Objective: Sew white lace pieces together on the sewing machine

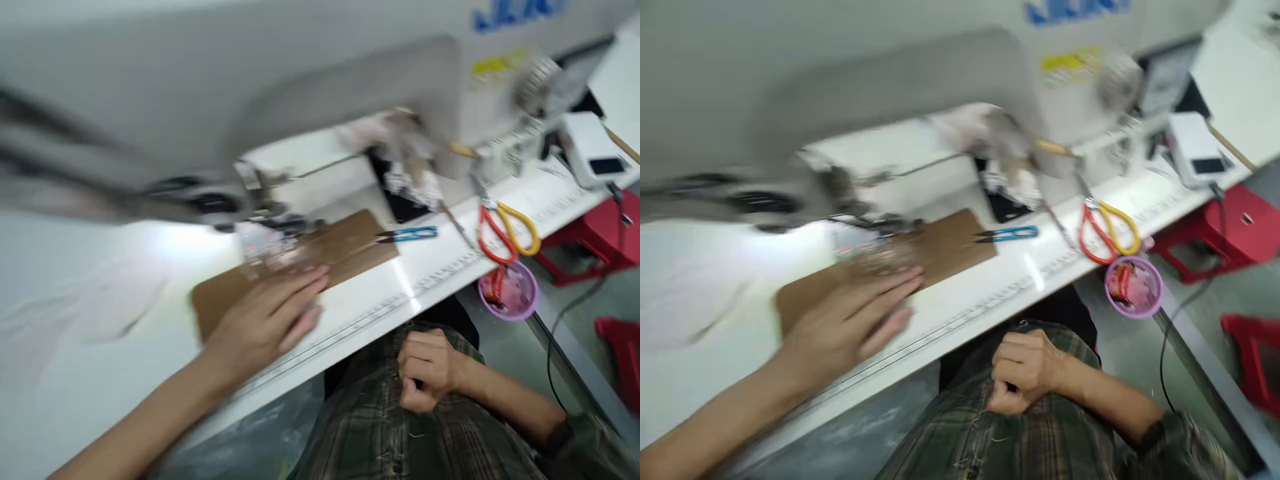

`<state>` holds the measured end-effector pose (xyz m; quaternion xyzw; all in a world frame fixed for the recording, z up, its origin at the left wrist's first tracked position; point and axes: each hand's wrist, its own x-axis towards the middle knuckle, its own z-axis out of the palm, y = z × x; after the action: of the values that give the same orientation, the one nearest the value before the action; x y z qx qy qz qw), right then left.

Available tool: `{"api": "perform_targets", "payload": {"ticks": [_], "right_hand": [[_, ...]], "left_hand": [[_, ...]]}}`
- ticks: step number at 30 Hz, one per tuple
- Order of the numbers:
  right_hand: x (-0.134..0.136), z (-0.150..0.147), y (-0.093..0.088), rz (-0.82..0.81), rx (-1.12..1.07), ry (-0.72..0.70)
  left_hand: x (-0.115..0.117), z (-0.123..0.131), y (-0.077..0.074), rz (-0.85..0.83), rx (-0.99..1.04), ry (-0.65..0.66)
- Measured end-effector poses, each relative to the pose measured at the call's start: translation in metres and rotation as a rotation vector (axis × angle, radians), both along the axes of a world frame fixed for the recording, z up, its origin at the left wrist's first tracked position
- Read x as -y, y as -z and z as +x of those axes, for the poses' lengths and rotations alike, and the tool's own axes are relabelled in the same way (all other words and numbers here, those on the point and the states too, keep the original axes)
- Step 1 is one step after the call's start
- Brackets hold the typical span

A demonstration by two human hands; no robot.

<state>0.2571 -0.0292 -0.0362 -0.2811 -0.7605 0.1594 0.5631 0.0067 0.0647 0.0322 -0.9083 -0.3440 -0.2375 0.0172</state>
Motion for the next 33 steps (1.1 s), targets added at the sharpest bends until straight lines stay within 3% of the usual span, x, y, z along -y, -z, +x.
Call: {"api": "perform_targets", "payload": {"ticks": [1, 6, 10, 11, 14, 18, 20, 22, 26, 28, 30, 33], "right_hand": [[-0.001, -0.002, -0.008, 0.001, 0.023, -0.063], [-0.008, -0.02, -0.036, 0.066, 0.071, -0.451], [-0.007, -0.05, -0.039, -0.021, 0.179, -0.788], [-0.007, -0.06, -0.035, -0.076, 0.186, -0.866], [-0.011, -0.092, -0.015, -0.269, 0.3, -1.012], [-0.02, -0.126, 0.029, -0.469, 0.573, -0.974], [-0.026, -0.132, 0.05, -0.561, 0.626, -0.884], [-0.032, -0.135, 0.065, -0.668, 0.677, -0.774], [-0.047, -0.138, 0.077, -0.968, 0.748, -0.529], [-0.054, -0.142, 0.076, -1.156, 0.749, -0.475], [-0.058, -0.146, 0.074, -1.293, 0.727, -0.491], [-0.05, -0.159, 0.071, -1.34, 0.721, -0.565]], "left_hand": [[0.009, 0.005, -0.001, 0.052, -0.05, 0.002], [0.07, 0.022, 0.009, 0.099, -0.051, -0.297], [0.138, 0.007, 0.044, 0.181, 0.049, -0.302], [0.158, 0.001, 0.057, 0.167, 0.095, -0.365], [0.221, -0.012, 0.102, 0.048, 0.208, -0.766], [0.28, -0.016, 0.151, -0.101, 0.284, -1.312], [0.289, -0.02, 0.163, -0.153, 0.297, -1.458], [0.281, -0.028, 0.166, -0.19, 0.306, -1.477], [0.239, -0.054, 0.159, -0.265, 0.302, -1.192], [0.223, -0.063, 0.155, -0.285, 0.401, -1.139], [0.221, -0.065, 0.153, -0.34, 0.62, -1.282], [0.24, -0.059, 0.161, -0.42, 0.885, -1.592]]}}
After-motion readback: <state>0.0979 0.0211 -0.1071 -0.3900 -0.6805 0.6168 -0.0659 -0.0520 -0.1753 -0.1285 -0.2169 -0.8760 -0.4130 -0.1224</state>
